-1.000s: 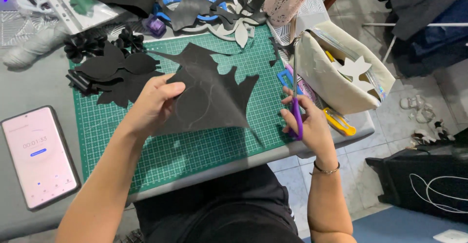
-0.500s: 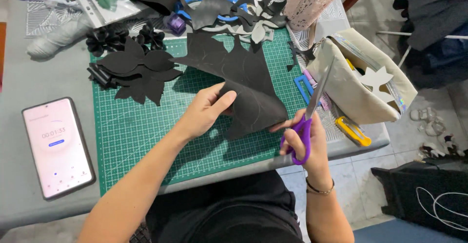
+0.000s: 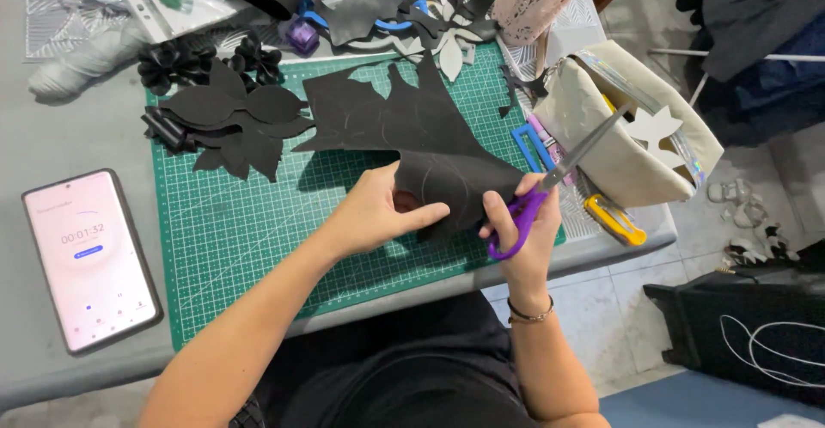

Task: Cutting a bat-shaped pattern from a black leather sheet using scissors on a cutting mat

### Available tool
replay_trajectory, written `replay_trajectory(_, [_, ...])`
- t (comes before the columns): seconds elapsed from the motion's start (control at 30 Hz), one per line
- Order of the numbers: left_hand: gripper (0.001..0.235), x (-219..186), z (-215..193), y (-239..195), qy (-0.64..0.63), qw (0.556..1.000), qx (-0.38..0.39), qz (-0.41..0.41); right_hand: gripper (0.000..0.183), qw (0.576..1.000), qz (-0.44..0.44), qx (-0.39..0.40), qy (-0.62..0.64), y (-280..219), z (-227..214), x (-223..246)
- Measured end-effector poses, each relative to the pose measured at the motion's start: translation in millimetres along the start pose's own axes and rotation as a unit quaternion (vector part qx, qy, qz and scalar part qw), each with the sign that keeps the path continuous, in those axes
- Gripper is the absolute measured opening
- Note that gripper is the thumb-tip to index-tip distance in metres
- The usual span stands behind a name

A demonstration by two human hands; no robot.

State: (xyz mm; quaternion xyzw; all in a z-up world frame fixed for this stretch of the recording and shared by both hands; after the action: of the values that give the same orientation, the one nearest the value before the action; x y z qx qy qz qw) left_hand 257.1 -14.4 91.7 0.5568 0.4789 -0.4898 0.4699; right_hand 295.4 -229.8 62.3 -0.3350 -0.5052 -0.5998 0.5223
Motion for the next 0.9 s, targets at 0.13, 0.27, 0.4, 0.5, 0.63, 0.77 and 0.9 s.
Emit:
replay_trajectory(0.13, [0.031,-10,-4,-2,-0.015,1.000,-0.005,-0.011,0.029,0.996,0.026,0.052,0.069,1,-14,3])
replay_trajectory(0.27, [0.038,-4,-6,-3,-0.061,0.997,-0.040,0.004,0.060,0.912,0.113,0.212,0.334,-12,-55,-24])
replay_trajectory(0.4, [0.047,4,-12,-3,-0.077,0.996,-0.050,0.005,0.099,0.909,0.141,0.353,0.171,-55,-52,-7])
replay_trajectory(0.5, [0.112,-17,-12,-3,0.086,0.977,-0.043,-0.193,0.078,0.897,0.218,0.383,0.027,-70,16,74])
replay_trajectory(0.63, [0.063,-19,-7,-4,0.027,0.996,-0.037,-0.076,0.073,0.872,0.257,0.416,-0.006,-76,13,59])
replay_trajectory(0.77, [0.086,-12,-6,1,0.034,0.995,-0.070,-0.065,0.072,0.863,0.275,0.422,-0.049,-73,14,61])
replay_trajectory(0.9, [0.049,-1,-1,4,-0.088,0.985,-0.079,-0.122,0.068,0.843,0.295,0.446,-0.057,-76,11,64])
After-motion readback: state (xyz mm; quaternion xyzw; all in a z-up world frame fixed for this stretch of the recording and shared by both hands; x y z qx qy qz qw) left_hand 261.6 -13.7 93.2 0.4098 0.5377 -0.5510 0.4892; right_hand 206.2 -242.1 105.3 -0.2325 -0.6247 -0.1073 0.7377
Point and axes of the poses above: each hand's wrist, its own y-axis towards the middle knuckle, its own z-axis out of the palm, x = y × z, the point moved 4 cm from there along y, towards the middle knuckle, and after that the axes turned 12 degrees about y, right-handed, at the moved point
